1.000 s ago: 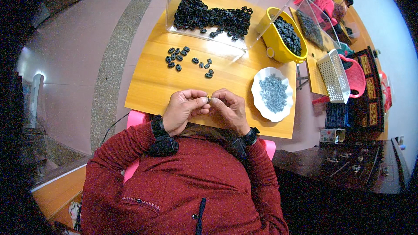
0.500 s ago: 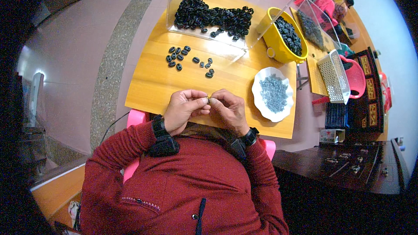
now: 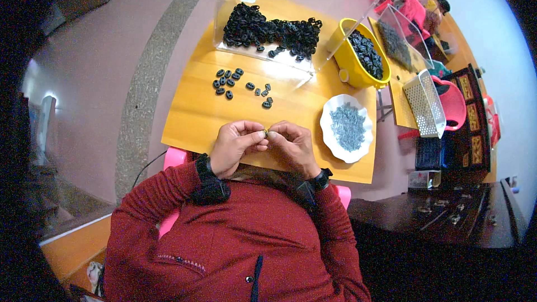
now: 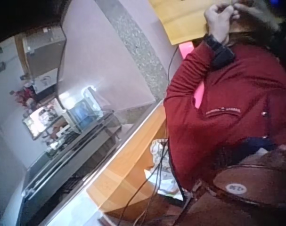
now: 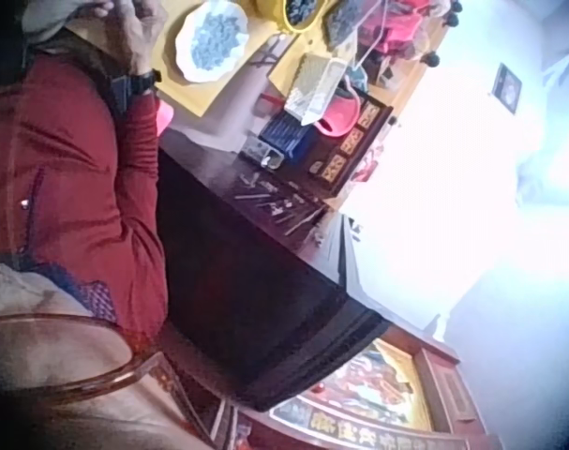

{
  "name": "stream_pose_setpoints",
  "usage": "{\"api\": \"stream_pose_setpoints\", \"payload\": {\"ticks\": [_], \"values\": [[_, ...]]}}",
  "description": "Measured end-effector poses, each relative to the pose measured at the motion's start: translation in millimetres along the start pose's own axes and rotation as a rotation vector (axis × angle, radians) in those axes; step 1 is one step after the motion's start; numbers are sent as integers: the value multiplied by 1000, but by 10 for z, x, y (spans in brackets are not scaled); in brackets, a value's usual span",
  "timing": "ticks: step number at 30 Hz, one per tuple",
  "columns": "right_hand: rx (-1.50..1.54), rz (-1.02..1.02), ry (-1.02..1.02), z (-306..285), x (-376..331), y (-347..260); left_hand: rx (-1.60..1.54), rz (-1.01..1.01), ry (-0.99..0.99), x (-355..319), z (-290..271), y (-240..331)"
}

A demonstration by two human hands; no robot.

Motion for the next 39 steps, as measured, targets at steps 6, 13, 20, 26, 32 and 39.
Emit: {"api": "stream_pose_setpoints", "payload": {"ticks": [6,13,20,26,32,39], "values": [[-17,54,55,-197,209,49,-49,22,8,-9,-36,14],[-324,-10,79,-183,703,-216,-76,35,41,-13,-77,39],[-835,-328,-64,127,931,-575,-117,87,99,-25,-176,103],[-911,-291,-74,65,670,-403,-115,106,120,-31,-198,142],[-954,-336,-9,62,580,-319,-100,100,138,-41,-189,147],[-929,-403,5,92,453,-373,-102,110,118,-37,-167,157]]}}
Point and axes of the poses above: each hand's wrist, its own x-axis towards the middle knuckle, its own z-axis out of the palm, y = z × x, the point moved 8 cm from there along x, towards the middle knuckle, and after that the axes turned 3 degrees about x, right-handed, at the moved point
